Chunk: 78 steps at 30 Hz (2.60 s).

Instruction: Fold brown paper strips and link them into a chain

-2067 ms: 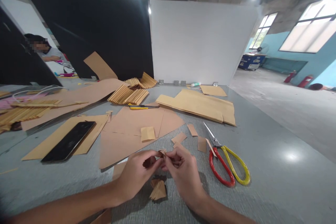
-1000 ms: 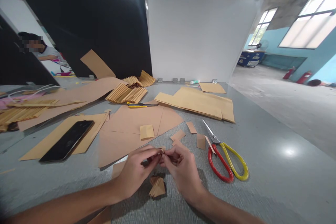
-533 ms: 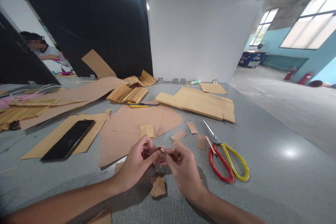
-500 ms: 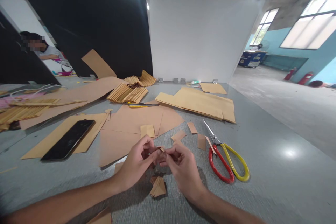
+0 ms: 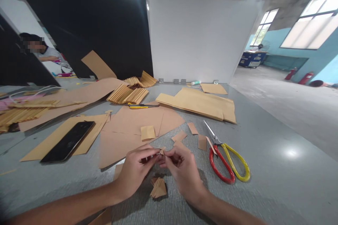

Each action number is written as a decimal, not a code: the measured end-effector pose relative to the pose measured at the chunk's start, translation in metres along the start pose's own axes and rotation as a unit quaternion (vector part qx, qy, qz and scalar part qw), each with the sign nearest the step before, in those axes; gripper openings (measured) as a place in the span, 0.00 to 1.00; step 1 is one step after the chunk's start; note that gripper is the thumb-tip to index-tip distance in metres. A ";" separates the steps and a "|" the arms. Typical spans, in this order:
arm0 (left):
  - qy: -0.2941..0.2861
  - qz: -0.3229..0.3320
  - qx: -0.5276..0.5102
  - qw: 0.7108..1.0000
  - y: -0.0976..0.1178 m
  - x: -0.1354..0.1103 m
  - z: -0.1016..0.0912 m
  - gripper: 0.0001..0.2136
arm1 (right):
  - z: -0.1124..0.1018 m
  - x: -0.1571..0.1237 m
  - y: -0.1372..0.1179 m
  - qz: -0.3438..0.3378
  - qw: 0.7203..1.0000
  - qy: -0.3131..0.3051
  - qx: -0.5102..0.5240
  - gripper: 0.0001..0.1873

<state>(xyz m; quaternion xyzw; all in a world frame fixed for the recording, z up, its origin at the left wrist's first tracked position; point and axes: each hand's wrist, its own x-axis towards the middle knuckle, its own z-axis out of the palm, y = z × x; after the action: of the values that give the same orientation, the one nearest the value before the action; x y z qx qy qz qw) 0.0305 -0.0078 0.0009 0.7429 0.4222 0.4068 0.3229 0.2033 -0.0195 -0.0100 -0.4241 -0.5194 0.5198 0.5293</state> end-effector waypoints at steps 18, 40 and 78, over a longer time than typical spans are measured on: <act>0.047 -0.013 -0.017 0.999 -0.001 -0.005 0.005 0.09 | -0.002 0.003 0.004 0.017 0.999 0.023 0.024 0.13; 0.047 0.176 0.205 0.962 0.003 -0.015 0.014 0.10 | -0.003 0.004 0.003 -0.037 0.995 0.032 -0.082 0.08; -0.023 0.033 0.004 0.999 0.002 -0.009 0.001 0.19 | -0.006 0.000 0.000 -0.083 0.987 0.037 -0.131 0.02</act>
<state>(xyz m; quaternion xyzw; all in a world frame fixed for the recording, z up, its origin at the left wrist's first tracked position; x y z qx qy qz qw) 0.0294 -0.0169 -0.0016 0.7668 0.3914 0.3987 0.3160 0.2094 -0.0193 -0.0108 -0.4644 -0.5962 0.3854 0.5294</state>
